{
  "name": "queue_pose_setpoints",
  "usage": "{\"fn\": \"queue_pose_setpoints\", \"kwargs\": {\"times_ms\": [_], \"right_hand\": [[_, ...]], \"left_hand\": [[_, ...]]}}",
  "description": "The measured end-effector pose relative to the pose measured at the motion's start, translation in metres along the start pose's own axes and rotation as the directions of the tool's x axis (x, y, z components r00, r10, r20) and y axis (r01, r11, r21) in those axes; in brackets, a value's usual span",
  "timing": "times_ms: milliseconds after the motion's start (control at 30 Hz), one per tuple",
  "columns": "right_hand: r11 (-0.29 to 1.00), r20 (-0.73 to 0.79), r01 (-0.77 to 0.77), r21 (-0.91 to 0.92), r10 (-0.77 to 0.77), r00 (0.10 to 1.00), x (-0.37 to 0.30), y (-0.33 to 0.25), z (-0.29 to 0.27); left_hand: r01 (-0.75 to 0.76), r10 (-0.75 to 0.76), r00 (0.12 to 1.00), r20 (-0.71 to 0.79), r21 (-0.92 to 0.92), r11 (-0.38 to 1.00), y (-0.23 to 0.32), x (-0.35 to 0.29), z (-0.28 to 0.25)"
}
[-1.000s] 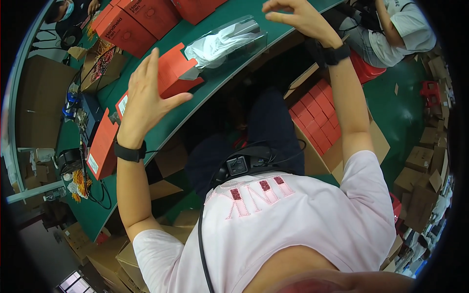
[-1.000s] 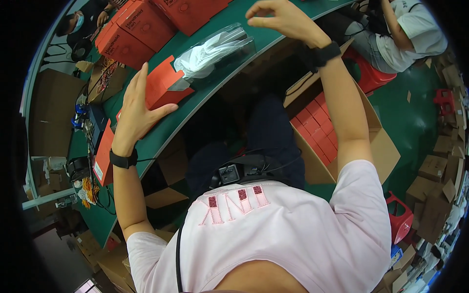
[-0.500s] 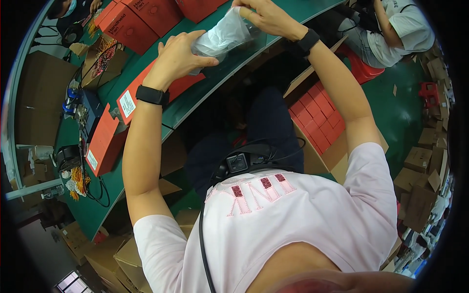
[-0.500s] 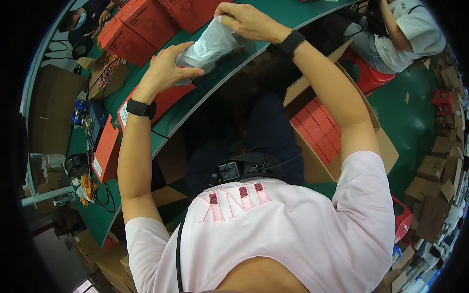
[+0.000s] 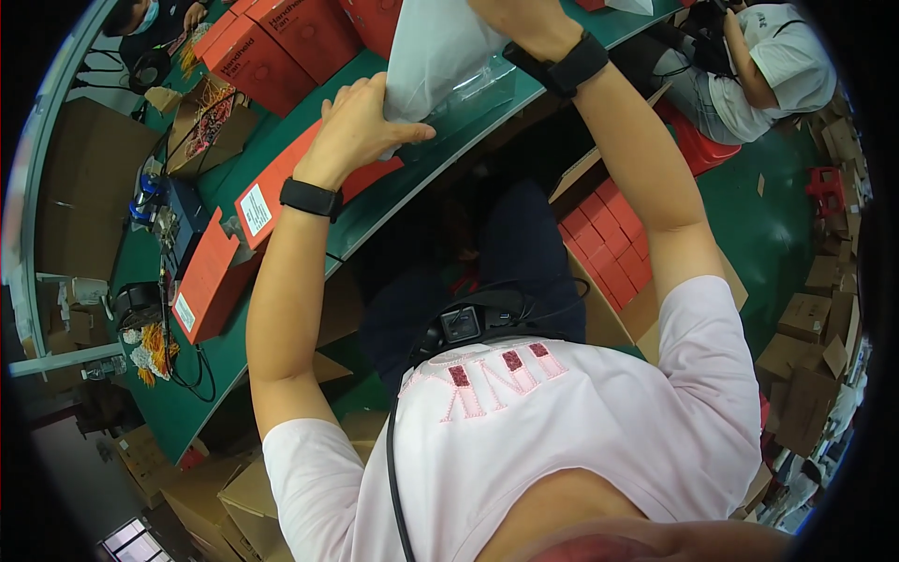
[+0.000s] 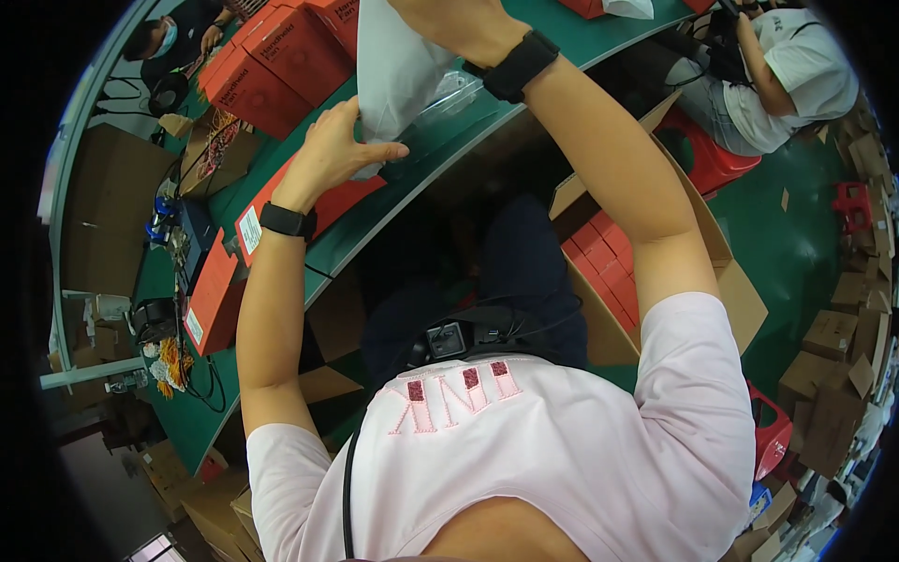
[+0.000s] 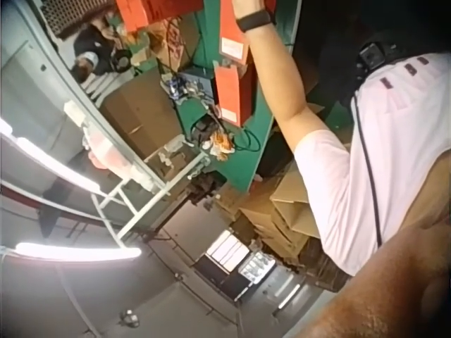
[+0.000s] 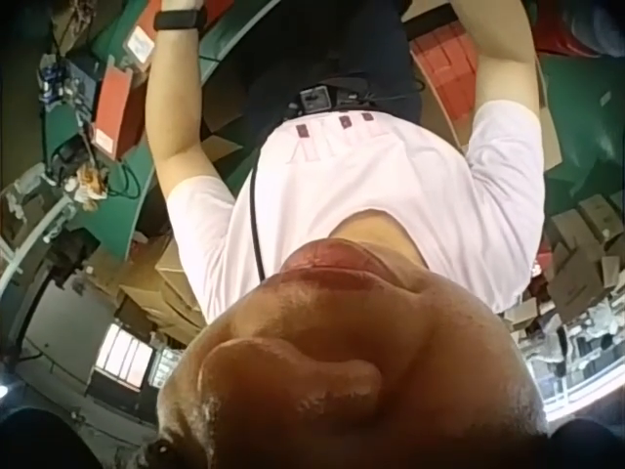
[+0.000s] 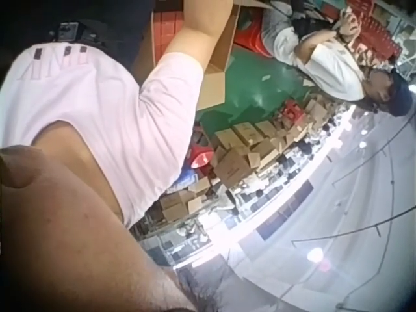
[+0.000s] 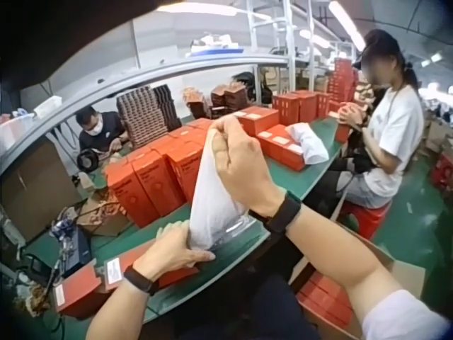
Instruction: Packaging small items into protective foam pouches and then into red cardboard boxes.
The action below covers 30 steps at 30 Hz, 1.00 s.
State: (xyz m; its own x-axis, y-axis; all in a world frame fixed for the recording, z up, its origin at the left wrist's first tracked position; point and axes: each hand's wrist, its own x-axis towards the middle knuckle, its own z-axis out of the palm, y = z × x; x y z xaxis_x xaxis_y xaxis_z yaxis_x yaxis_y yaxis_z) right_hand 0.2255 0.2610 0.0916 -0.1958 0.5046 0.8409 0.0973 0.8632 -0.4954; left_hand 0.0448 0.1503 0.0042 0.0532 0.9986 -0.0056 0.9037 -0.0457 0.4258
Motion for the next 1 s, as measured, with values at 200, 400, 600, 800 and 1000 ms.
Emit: {"fn": "queue_pose_setpoints", "kwargs": {"times_ms": [200,400,600,800,1000], "right_hand": [[0.987,-0.148,0.162,0.005,-0.159,0.976,0.04,-0.01,0.005],[0.925,-0.228,0.376,0.051,-0.356,0.906,0.052,-0.054,-0.016],[0.857,-0.104,0.468,0.217,-0.456,0.884,0.008,-0.132,-0.031],[0.934,-0.005,0.337,-0.115,-0.34,0.94,-0.052,-0.145,-0.106],[0.991,0.377,-0.032,0.13,-0.019,0.926,-0.138,-0.168,-0.079]], "left_hand": [[-0.091,0.097,0.965,-0.242,0.037,0.995,0.008,-0.015,0.002],[-0.275,-0.244,0.928,-0.283,-0.959,0.07,0.061,-0.055,-0.03],[0.296,0.363,0.927,-0.096,-0.409,-0.863,0.063,-0.042,-0.01],[0.18,0.203,0.979,-0.011,-0.425,-0.887,0.057,-0.047,0.006],[-0.422,-0.413,0.888,-0.202,-0.715,-0.557,0.045,-0.073,0.015]]}}
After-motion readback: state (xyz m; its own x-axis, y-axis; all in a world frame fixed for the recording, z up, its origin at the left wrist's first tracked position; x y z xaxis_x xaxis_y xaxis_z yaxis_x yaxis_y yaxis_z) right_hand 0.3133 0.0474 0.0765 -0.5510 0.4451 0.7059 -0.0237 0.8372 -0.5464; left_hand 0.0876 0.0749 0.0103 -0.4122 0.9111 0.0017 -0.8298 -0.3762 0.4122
